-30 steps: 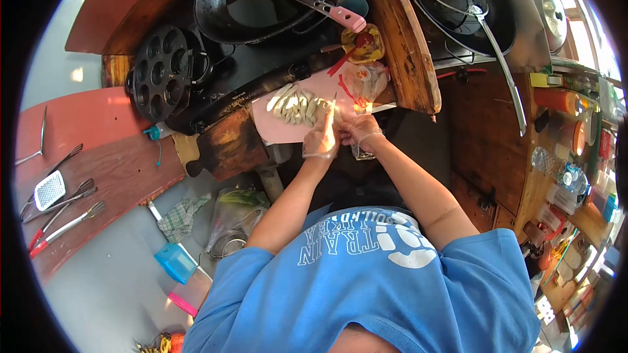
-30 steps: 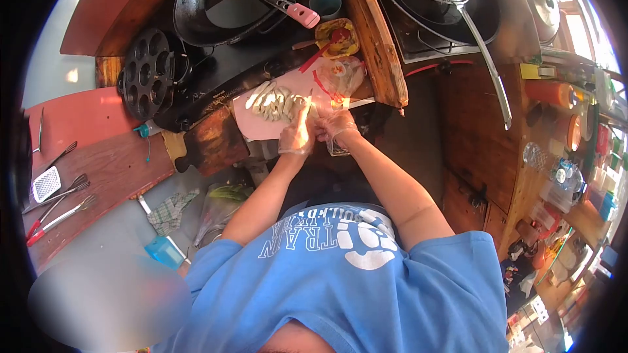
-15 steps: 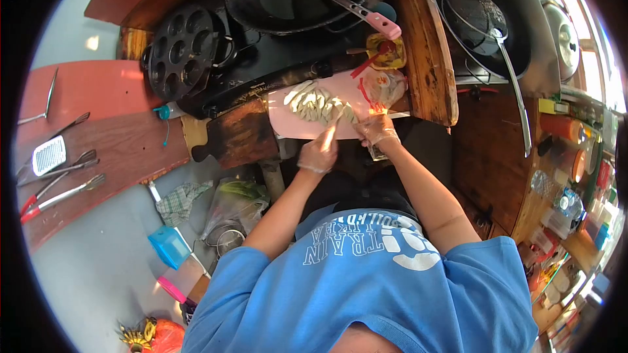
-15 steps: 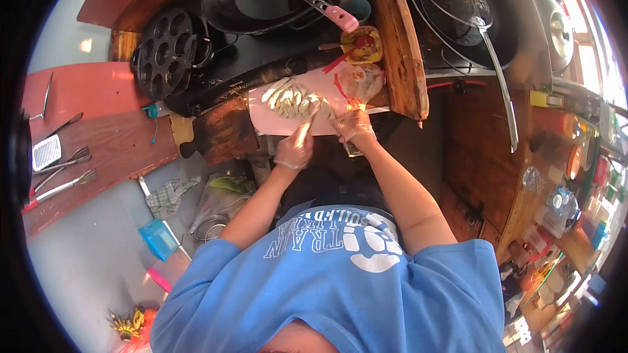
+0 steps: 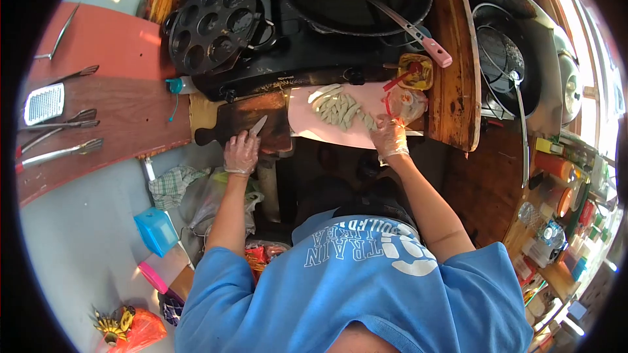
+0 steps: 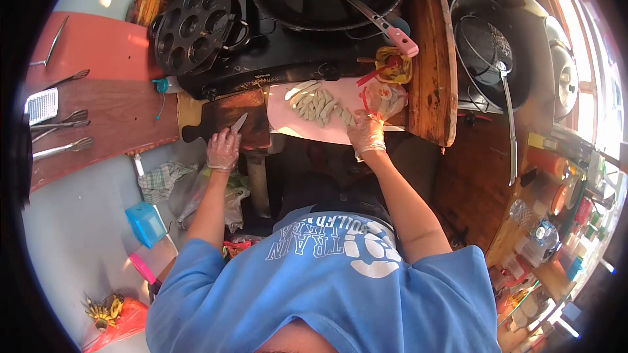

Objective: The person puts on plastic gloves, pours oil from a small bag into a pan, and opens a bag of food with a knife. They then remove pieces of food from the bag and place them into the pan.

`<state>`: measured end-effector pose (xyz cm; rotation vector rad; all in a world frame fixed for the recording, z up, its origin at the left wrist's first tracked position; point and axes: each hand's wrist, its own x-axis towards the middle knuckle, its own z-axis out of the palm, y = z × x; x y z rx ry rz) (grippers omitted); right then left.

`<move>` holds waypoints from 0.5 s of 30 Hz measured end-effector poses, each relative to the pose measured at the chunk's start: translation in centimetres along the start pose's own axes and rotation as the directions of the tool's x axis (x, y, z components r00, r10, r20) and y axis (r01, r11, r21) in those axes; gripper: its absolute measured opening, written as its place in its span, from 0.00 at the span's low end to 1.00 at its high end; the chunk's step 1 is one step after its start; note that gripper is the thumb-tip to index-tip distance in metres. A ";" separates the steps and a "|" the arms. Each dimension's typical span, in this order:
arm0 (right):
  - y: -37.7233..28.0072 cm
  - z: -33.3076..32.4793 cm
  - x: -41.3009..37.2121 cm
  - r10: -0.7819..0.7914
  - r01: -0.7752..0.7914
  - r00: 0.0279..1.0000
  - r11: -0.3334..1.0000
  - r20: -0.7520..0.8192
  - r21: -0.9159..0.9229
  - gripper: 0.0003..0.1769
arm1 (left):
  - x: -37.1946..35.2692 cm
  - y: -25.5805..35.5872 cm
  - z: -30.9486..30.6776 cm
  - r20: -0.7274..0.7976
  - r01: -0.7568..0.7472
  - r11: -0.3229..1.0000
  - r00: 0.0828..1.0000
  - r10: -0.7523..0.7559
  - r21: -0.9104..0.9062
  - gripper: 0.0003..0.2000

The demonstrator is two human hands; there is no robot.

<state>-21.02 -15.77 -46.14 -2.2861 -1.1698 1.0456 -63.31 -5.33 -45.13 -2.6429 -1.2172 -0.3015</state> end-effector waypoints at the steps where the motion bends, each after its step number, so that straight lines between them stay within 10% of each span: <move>1: -0.1 0.1 0.0 -0.008 0.008 1.000 1.000 0.006 -0.005 0.29 | 0.6 0.7 -1.1 0.000 0.011 1.000 1.000 -0.011 0.003 0.15; 6: 1.0 0.7 0.5 -0.160 0.150 0.985 0.981 -0.071 -0.124 0.27 | 3.3 6.3 -2.5 -0.169 0.132 0.961 0.970 -0.176 -0.244 0.11; 13: 0.3 0.3 0.2 -0.110 0.109 0.994 0.994 -0.023 -0.028 0.26 | 9.7 15.3 1.0 -0.065 -0.152 0.779 0.988 0.143 -0.609 0.19; 15: 2.4 1.6 1.0 -0.268 0.259 0.963 0.928 0.001 -0.267 0.28 | 9.9 15.9 4.0 -0.020 -0.120 0.809 0.991 0.133 -0.576 0.21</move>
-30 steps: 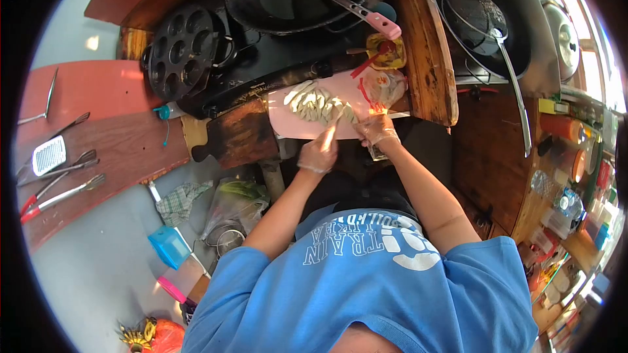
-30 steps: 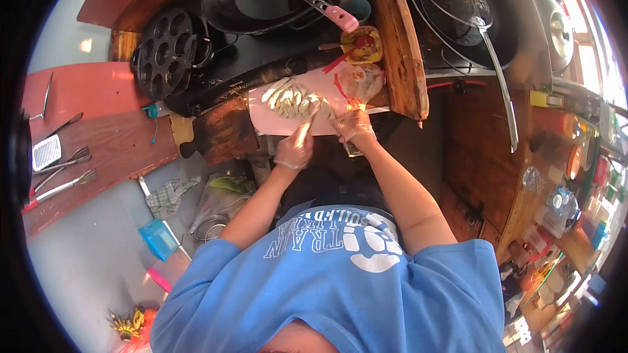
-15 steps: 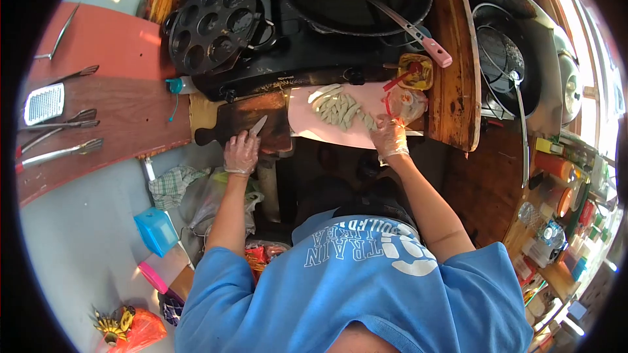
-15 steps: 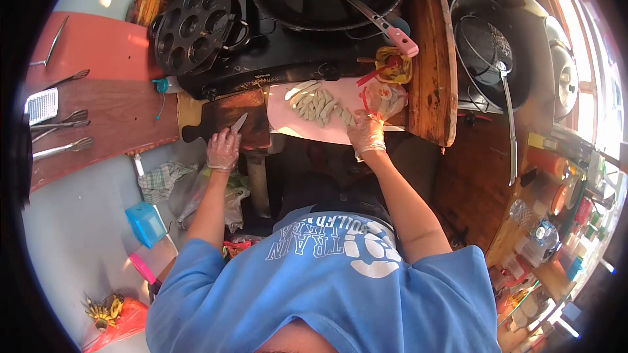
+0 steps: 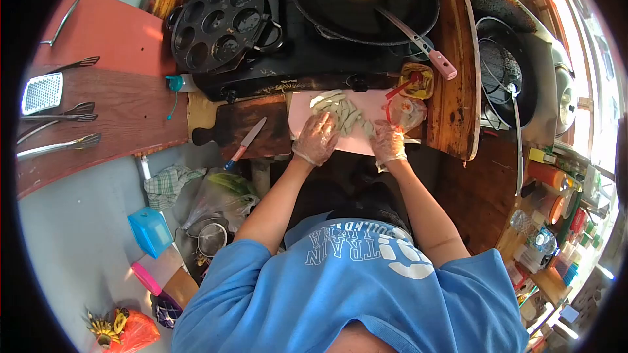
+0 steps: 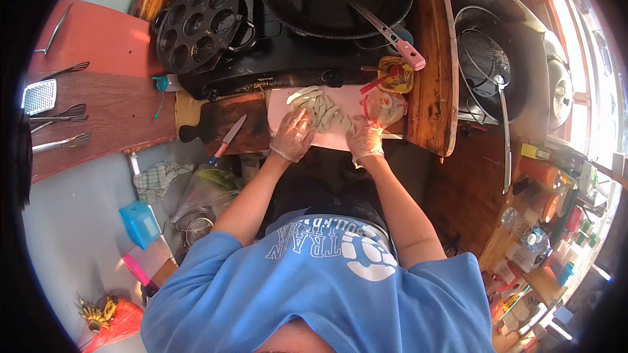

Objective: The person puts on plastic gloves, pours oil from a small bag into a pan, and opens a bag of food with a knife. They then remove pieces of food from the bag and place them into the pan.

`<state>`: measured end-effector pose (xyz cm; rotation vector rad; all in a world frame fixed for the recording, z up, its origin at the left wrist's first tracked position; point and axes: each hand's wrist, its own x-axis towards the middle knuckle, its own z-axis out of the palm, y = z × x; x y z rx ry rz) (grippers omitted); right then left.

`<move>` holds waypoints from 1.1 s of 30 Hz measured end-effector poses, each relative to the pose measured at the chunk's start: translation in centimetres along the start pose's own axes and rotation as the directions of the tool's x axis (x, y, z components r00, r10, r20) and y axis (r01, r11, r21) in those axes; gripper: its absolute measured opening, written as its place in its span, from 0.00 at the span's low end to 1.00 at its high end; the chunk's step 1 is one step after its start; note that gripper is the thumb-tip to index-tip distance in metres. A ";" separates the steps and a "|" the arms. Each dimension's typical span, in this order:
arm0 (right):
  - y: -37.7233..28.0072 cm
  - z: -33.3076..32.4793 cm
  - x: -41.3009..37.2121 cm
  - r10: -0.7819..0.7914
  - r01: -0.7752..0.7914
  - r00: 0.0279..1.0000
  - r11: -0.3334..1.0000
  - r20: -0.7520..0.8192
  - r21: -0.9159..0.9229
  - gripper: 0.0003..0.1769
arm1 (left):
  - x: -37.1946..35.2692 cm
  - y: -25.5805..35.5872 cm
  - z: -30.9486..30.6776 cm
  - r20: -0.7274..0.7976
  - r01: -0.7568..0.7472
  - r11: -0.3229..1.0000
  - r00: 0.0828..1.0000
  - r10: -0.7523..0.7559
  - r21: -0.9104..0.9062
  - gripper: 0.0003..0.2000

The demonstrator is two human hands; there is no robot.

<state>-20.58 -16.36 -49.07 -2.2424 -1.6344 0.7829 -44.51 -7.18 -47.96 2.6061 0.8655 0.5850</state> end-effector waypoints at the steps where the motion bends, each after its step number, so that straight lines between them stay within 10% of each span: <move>1: 0.0 -0.2 0.0 -0.001 0.001 1.000 1.000 -0.001 -0.003 0.28 | 0.6 0.2 -0.1 0.034 0.036 0.998 0.999 -0.038 0.050 0.23; 9: -3.5 -1.8 0.0 -0.038 0.045 0.993 0.997 -0.115 0.057 0.38 | 1.5 0.6 1.9 -0.092 0.079 0.997 0.992 -0.080 -0.023 0.30; 15: -4.4 -1.4 2.4 0.115 -0.167 0.981 0.906 0.153 0.388 0.26 | 4.2 3.5 4.8 -0.216 0.398 0.917 0.898 -0.384 0.024 0.34; 18: -1.1 4.0 4.1 0.209 -0.257 0.966 0.675 0.154 0.692 0.24 | 6.5 4.5 6.3 -0.201 0.413 0.911 0.891 -0.406 -0.011 0.29; 20: -5.9 -1.5 3.8 0.356 -0.383 0.818 -0.250 0.452 0.889 0.24 | 7.7 5.5 6.5 -0.196 0.402 0.907 0.887 -0.419 -0.123 0.23; 23: -8.3 -4.5 4.1 0.335 -0.349 0.757 -0.519 0.561 0.781 0.21 | 8.8 5.8 7.1 -0.132 0.390 0.911 0.904 -0.407 -0.136 0.19; 26: -2.9 1.0 5.3 -0.033 -0.357 0.896 -0.646 0.443 0.675 0.19 | 9.9 6.1 5.4 -0.096 0.311 0.923 0.936 -0.338 -0.226 0.16; 33: -6.3 -2.4 4.2 0.256 -0.200 0.824 -0.703 0.505 0.683 0.16 | 11.4 6.1 2.8 0.098 0.223 0.946 0.974 -0.205 -0.237 0.14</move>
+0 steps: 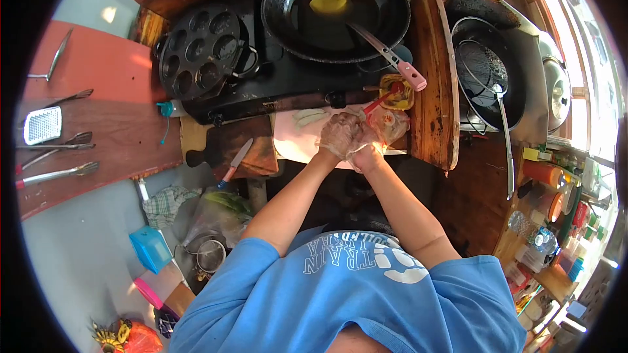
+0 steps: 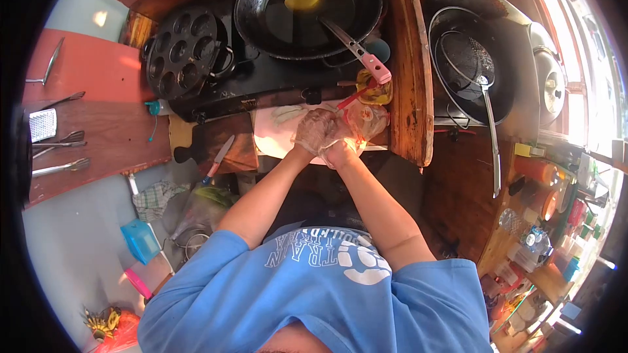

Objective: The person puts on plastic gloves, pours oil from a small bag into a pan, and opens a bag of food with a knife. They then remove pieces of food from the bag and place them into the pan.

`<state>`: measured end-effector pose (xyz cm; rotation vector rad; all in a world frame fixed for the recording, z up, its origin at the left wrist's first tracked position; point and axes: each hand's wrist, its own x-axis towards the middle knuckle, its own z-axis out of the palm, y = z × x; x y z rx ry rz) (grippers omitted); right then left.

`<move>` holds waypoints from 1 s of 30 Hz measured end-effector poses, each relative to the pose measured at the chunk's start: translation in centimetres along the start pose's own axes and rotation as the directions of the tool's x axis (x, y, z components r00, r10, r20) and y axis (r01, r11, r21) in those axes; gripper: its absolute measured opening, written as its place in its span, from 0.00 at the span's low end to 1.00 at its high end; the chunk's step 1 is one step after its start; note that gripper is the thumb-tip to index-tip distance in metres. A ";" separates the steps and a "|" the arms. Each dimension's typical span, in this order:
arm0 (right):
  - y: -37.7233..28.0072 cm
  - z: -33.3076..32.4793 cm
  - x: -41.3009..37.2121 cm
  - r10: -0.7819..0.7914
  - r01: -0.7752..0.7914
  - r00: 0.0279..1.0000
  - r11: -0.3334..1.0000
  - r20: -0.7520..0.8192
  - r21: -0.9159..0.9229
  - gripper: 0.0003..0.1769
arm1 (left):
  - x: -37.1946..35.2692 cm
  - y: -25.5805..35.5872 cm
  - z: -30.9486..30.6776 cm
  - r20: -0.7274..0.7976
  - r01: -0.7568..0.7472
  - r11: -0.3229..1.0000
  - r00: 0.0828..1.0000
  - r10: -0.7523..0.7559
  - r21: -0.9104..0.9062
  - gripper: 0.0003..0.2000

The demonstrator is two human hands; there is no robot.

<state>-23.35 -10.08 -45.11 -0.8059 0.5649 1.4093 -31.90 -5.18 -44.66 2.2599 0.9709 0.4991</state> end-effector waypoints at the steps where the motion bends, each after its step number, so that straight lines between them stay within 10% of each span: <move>1: -0.2 1.1 -1.2 -0.025 0.026 1.000 1.000 -0.014 0.007 0.16 | 0.3 0.4 -0.8 0.001 -0.013 1.000 1.000 0.013 0.006 0.14; 15: -2.8 19.3 -9.3 -0.343 0.380 0.906 0.917 0.249 -0.118 0.17 | 10.6 7.4 -18.8 -0.277 -0.337 0.942 0.905 0.321 -0.009 0.14; 17: -3.9 21.6 -7.9 -0.756 0.763 0.455 0.059 0.470 -0.644 0.16 | 13.9 6.2 -19.8 -0.247 -0.291 0.952 0.934 0.260 -0.098 0.16; 19: -6.5 25.5 -9.2 -0.412 0.253 0.626 -0.696 0.662 -0.672 0.18 | 16.5 3.7 -19.3 -0.210 -0.232 0.966 0.956 0.204 -0.115 0.15; 22: -8.2 26.8 -5.5 -0.181 0.582 0.791 -0.072 0.585 -0.810 0.18 | 18.2 3.0 -20.5 0.033 -0.273 0.920 0.961 0.275 0.281 0.12; 24: -8.6 25.7 -0.4 -0.283 0.710 0.490 -0.420 0.825 -0.565 0.09 | 18.9 1.7 -20.6 0.064 -0.326 0.873 0.943 0.326 0.364 0.11; 25: -9.0 25.8 1.3 -0.204 0.748 0.591 -0.224 0.781 -0.625 0.09 | 19.1 1.1 -20.8 0.060 -0.251 0.926 0.968 0.244 0.283 0.12; 27: -8.5 27.7 -2.4 -0.043 0.294 0.934 0.654 0.354 -0.697 0.12 | 18.2 1.3 -22.0 0.086 -0.071 0.982 0.995 0.057 0.173 0.17; 28: -8.1 28.0 -4.0 -0.045 0.293 0.924 0.724 0.381 -0.625 0.15 | 17.4 1.8 -23.0 0.095 -0.066 0.983 0.994 0.050 0.170 0.17; 29: -8.4 28.0 -4.3 -0.231 0.668 0.739 0.130 0.633 -0.733 0.16 | 16.4 2.2 -23.9 0.024 -0.075 0.981 0.997 0.071 0.182 0.18; 30: -8.7 27.7 -4.7 -0.227 0.662 0.736 0.043 0.638 -0.748 0.16 | 15.5 2.6 -24.7 -0.048 -0.081 0.977 0.995 0.092 0.195 0.18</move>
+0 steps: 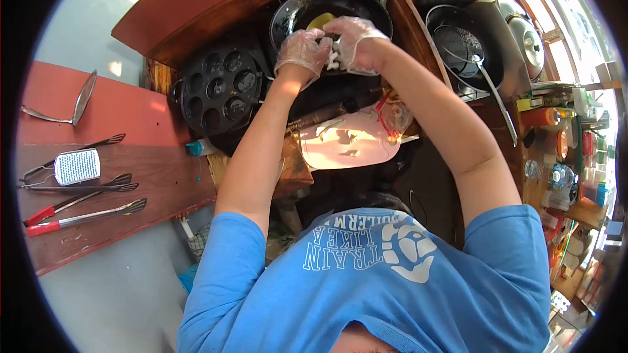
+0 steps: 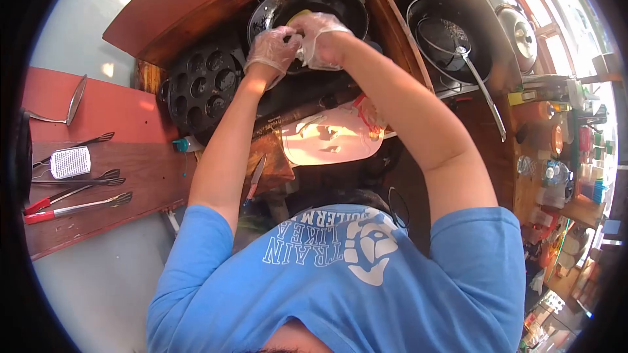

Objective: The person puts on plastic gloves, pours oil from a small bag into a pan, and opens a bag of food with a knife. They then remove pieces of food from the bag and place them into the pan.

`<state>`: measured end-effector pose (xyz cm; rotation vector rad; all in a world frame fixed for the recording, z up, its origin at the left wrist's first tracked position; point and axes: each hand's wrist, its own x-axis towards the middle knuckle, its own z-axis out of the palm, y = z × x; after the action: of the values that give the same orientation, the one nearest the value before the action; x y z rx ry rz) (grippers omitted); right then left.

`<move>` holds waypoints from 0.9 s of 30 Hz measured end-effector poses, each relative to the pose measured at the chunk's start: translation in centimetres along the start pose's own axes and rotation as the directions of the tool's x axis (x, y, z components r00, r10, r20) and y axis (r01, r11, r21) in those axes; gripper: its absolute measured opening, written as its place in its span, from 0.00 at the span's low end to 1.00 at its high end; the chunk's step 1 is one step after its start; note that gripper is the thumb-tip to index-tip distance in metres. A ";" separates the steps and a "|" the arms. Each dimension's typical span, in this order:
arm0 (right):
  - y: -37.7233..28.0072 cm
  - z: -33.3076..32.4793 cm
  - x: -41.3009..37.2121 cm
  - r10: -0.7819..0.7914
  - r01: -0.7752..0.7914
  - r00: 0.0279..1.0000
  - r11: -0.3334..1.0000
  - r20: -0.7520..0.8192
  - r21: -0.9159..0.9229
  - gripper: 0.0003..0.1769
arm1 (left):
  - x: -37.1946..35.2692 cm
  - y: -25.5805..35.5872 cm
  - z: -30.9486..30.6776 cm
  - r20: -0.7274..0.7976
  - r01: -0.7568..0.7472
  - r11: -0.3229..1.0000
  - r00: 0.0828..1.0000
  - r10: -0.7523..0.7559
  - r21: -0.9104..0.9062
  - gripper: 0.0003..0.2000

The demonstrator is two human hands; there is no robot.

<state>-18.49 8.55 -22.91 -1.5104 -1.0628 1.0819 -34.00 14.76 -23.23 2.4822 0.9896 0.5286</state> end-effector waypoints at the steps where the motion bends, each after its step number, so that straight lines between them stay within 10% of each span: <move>1: -2.2 0.2 -1.3 0.125 -0.124 0.992 0.989 -0.003 0.086 0.16 | -0.6 0.1 -0.7 -0.050 -0.068 0.997 0.996 0.069 0.030 0.18; 5: -3.4 -1.5 -2.4 -0.021 0.030 0.999 0.966 0.035 -0.257 0.18 | -7.2 1.9 -3.8 -0.391 -0.220 0.961 0.880 0.269 0.167 0.11; 7: -3.0 -2.6 -3.6 -0.407 0.422 0.883 0.471 0.233 -0.775 0.15 | -11.7 2.4 -3.1 -0.453 -0.261 0.964 0.854 0.258 0.058 0.08; 8: -3.7 -2.9 -4.7 -0.402 0.416 0.886 0.474 0.230 -0.776 0.15 | -14.1 2.6 -2.0 -0.444 -0.264 0.964 0.865 0.234 -0.007 0.07; 9: -5.2 -2.9 -6.5 -0.322 0.378 0.925 0.731 0.201 -0.568 0.17 | -16.6 2.3 -0.3 -0.373 -0.278 0.959 0.896 0.240 -0.050 0.07; 12: -5.0 -3.8 -11.2 -0.296 0.342 0.917 0.929 0.268 -0.143 0.21 | -23.6 0.1 8.2 -0.065 -0.297 0.950 0.954 0.292 -0.099 0.18; 14: -3.9 -4.1 -14.3 0.045 -0.106 0.942 0.980 0.332 0.168 0.21 | -26.5 -2.0 13.6 0.094 -0.319 0.934 0.937 0.336 -0.161 0.32; 15: -2.8 -3.8 -15.3 0.089 -0.070 0.924 0.996 0.371 -0.063 0.21 | -27.4 -2.9 15.6 0.241 -0.292 0.943 0.915 0.324 -0.160 0.41; 16: -0.9 -3.4 -16.3 0.144 -0.025 0.906 0.956 0.397 -0.291 0.21 | -27.4 -3.5 17.4 0.235 -0.297 0.940 0.914 0.331 -0.171 0.41; 18: 7.2 -2.3 -19.3 0.517 -0.579 0.812 0.775 0.271 0.253 0.20 | -26.9 -3.8 20.0 0.309 -0.299 0.951 0.899 0.310 -0.083 0.45; 24: 18.1 1.9 -26.3 0.786 -0.798 0.565 0.443 0.251 0.410 0.18 | -19.7 -2.5 23.7 0.376 -0.439 0.895 0.819 0.433 -0.075 0.45; 27: 23.5 3.8 -28.3 0.691 -0.706 0.624 0.300 0.364 0.641 0.20 | -17.1 -2.1 26.1 0.301 -0.481 0.866 0.812 0.499 -0.137 0.44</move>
<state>-25.97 -21.70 -42.77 -1.2178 0.2264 1.8549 -34.05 -2.20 -49.49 2.6548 0.1898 0.2643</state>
